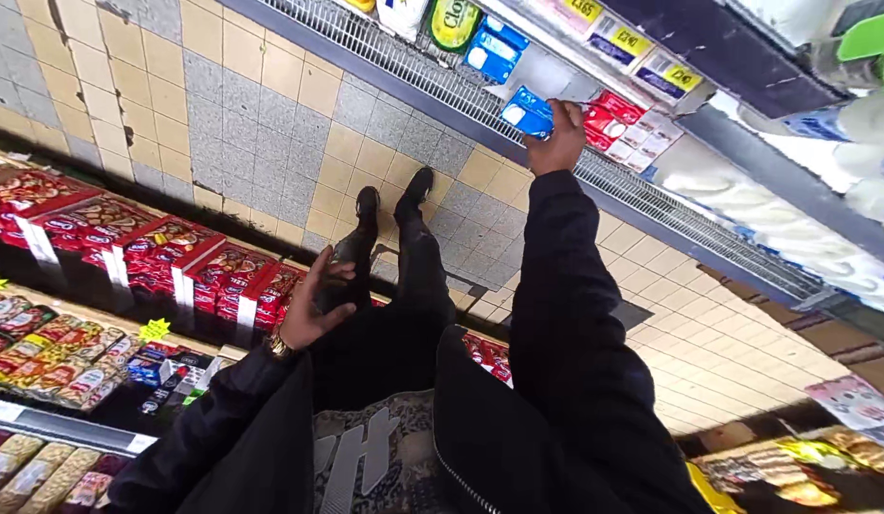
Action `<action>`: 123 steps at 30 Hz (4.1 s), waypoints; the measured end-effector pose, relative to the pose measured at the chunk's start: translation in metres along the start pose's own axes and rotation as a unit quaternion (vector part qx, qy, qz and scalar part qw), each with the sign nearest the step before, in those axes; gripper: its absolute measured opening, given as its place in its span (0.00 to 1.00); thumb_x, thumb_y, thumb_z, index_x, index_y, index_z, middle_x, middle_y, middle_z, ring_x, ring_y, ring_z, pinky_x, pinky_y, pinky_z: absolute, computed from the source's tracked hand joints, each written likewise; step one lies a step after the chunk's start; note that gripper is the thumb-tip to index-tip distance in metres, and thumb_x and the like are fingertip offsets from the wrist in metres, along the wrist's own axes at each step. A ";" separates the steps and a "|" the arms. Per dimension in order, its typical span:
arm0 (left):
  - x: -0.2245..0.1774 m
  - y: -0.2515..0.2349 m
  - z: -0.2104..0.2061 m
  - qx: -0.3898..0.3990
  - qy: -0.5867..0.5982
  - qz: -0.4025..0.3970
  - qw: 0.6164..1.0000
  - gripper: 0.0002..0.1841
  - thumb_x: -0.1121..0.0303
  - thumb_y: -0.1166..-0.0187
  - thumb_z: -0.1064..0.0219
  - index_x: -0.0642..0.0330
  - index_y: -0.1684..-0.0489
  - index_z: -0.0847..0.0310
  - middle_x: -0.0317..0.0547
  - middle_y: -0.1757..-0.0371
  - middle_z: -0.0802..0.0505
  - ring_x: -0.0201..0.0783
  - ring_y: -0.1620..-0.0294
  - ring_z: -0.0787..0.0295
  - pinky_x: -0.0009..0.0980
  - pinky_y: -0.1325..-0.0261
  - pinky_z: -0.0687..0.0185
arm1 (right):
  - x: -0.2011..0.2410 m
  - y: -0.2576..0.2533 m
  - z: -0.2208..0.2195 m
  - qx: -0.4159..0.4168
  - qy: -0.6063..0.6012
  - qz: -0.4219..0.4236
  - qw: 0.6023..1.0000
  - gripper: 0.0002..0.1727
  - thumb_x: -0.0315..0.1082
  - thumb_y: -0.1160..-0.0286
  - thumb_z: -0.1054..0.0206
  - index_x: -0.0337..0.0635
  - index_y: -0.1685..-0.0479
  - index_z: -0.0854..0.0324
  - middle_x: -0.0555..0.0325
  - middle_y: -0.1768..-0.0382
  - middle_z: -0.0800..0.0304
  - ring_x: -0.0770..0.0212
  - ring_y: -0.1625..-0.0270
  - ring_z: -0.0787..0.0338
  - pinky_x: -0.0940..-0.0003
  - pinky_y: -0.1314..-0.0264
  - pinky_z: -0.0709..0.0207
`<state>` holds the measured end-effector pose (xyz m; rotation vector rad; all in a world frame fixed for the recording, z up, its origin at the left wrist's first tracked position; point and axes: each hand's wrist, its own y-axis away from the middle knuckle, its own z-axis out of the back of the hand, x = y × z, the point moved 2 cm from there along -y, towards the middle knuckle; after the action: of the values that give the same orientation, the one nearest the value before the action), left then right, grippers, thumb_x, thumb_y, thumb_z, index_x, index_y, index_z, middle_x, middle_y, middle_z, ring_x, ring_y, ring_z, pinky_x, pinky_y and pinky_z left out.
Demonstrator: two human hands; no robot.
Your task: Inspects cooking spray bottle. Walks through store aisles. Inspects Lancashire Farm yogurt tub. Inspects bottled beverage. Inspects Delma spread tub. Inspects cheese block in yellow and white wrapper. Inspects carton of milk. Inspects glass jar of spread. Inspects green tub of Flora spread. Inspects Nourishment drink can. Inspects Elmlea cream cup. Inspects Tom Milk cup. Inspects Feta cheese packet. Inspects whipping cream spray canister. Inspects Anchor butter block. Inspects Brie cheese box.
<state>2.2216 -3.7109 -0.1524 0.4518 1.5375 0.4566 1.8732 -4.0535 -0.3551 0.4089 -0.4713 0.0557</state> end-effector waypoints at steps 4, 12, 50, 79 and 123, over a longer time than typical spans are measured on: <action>0.008 0.003 0.003 -0.020 0.018 0.015 1.000 0.55 0.63 0.31 0.23 0.65 0.06 0.63 0.55 0.26 0.16 0.51 0.32 0.13 0.47 0.33 0.13 | -0.021 -0.040 -0.016 -0.015 -0.014 -0.017 1.000 0.38 0.31 0.45 0.18 0.42 0.25 0.20 0.38 0.24 0.24 0.38 0.27 0.19 0.40 0.28 0.24; 0.012 0.001 0.011 -0.027 0.027 0.035 0.999 0.53 0.65 0.30 0.24 0.62 0.06 0.62 0.54 0.27 0.15 0.51 0.34 0.12 0.46 0.33 0.13 | -0.027 -0.077 -0.049 -0.016 -0.056 -0.036 0.998 0.37 0.24 0.47 0.21 0.39 0.26 0.20 0.38 0.25 0.24 0.39 0.28 0.18 0.44 0.28 0.24; -0.175 0.205 0.161 -0.015 0.001 -0.390 0.921 0.23 0.64 0.21 0.30 0.65 0.30 0.21 0.53 0.33 0.12 0.41 0.43 0.09 0.40 0.37 0.11 | 0.397 0.470 0.091 -0.001 -0.486 0.329 0.810 0.24 0.42 0.23 0.27 0.41 0.32 0.19 0.44 0.26 0.19 0.51 0.36 0.09 0.56 0.35 0.12; -0.110 0.272 0.297 -0.029 0.085 -0.415 0.906 0.21 0.65 0.21 0.30 0.69 0.35 0.19 0.54 0.38 0.10 0.41 0.45 0.09 0.37 0.40 0.11 | 0.558 0.513 0.015 0.034 -0.426 0.400 0.811 0.22 0.41 0.20 0.30 0.32 0.35 0.18 0.46 0.37 0.12 0.61 0.47 0.07 0.64 0.44 0.10; -0.217 0.075 0.311 -0.144 0.057 -0.213 0.965 0.19 0.67 0.21 0.30 0.62 0.32 0.19 0.48 0.38 0.08 0.41 0.44 0.08 0.39 0.37 0.11 | 0.511 -0.095 0.116 -0.071 0.093 -0.005 0.993 0.44 0.65 0.37 0.26 0.45 0.23 0.21 0.40 0.21 0.23 0.40 0.15 0.29 0.32 0.14 0.44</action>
<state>2.5355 -3.7643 0.0664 -0.1356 1.5942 0.3637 2.2924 -4.2071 -0.0651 0.2642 -0.2877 0.0491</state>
